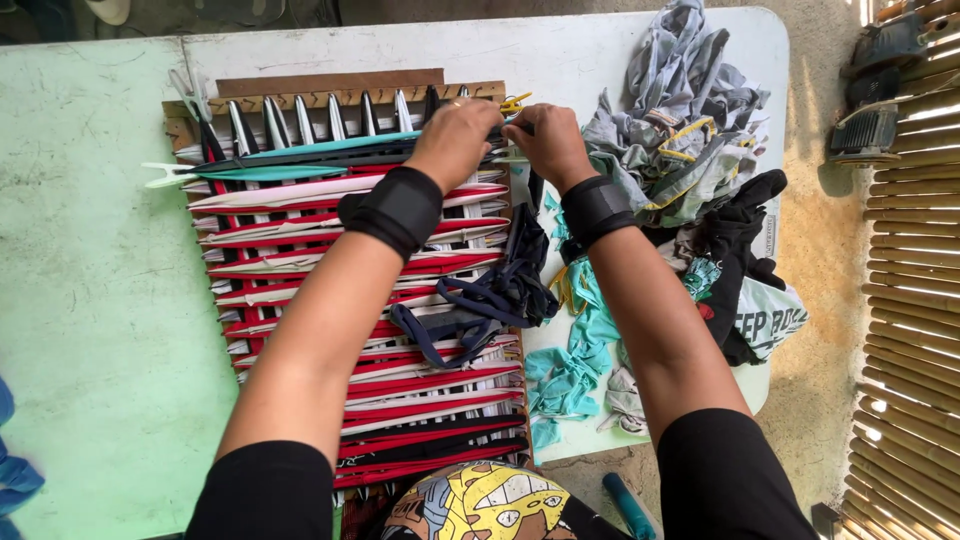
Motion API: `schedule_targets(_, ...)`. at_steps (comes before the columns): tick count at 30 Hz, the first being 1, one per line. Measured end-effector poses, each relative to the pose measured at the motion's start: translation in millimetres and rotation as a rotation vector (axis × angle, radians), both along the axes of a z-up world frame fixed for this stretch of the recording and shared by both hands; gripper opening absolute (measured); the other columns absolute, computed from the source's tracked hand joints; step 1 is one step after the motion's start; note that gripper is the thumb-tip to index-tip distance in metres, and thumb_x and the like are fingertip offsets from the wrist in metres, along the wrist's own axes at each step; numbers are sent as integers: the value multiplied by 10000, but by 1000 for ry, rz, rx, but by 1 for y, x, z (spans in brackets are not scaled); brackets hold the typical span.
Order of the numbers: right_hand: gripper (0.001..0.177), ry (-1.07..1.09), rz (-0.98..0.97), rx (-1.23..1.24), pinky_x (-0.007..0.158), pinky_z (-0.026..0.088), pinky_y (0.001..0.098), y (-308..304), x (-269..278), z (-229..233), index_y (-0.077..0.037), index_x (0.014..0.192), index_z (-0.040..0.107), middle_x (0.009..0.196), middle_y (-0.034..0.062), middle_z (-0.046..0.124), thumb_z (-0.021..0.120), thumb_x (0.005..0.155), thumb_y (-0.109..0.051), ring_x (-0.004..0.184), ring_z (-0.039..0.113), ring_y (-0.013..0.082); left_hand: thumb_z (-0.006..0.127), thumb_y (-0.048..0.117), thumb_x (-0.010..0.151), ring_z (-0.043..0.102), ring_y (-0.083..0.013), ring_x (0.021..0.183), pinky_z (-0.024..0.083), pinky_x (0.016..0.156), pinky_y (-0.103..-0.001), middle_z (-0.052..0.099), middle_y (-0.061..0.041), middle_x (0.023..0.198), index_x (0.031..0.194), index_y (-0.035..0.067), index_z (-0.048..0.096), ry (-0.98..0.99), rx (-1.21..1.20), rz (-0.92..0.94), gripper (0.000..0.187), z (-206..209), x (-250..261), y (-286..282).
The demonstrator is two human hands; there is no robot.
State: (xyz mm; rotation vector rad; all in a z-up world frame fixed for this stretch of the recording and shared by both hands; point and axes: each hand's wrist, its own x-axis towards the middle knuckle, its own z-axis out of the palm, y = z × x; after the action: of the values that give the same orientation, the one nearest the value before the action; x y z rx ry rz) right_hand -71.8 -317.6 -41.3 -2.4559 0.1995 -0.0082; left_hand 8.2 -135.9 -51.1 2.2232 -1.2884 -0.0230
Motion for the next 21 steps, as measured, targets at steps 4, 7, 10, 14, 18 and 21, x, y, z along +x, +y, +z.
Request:
schedule_targets(4, 172, -49, -10, -6, 693, 561, 398, -5, -6, -5, -20, 923, 786, 847, 162, 744, 822, 865, -179, 718, 709, 314, 789, 86, 866, 668, -319, 1033, 550, 921, -433, 661, -103, 1106, 1104, 50, 709, 222, 184, 40, 254, 17, 4, -23)
schedule_targets(7, 189, -44, -23, -1, 696, 557, 405, -8, -7, 0, -16, 908, 781, 846, 158, 741, 830, 861, -192, 722, 706, 319, 806, 54, 800, 675, -333, 1026, 554, 844, -460, 653, -85, 1112, 987, 92, 741, 178, 157, 75, 201, 23, 5, -29)
schedule_targets(10, 214, -11, -42, -19, 694, 548, 420, -10, -11, 3, -7, 891, 773, 835, 161, 731, 835, 865, -210, 713, 697, 330, 799, 38, 792, 680, -325, 997, 551, 847, -459, 636, -72, 1121, 931, 88, 739, 236, 232, 101, 159, 25, 3, -32)
schedule_targets(14, 182, -68, 1, -40, 715, 548, 432, -24, -14, -9, -6, 917, 776, 853, 170, 727, 814, 894, -183, 742, 695, 342, 781, 20, 780, 682, -332, 999, 554, 841, -462, 629, -82, 1133, 961, 89, 744, 226, 217, 116, 197, 11, 6, -31)
schedule_targets(18, 171, -63, 1, 14, 716, 554, 424, -26, -12, -17, -9, 944, 778, 854, 177, 730, 796, 900, -174, 748, 702, 339, 766, 37, 819, 694, -335, 968, 575, 826, -447, 643, -107, 1145, 922, 81, 747, 138, 303, 130, 113, -4, 7, -33)
schedule_targets(21, 210, -10, -72, 28, 688, 555, 415, -24, -7, -12, -14, 919, 780, 810, 176, 729, 817, 868, -215, 701, 703, 331, 765, 31, 797, 694, -348, 947, 572, 792, -459, 683, -119, 1036, 968, 58, 735, 173, 275, 147, 176, 5, 6, -31)
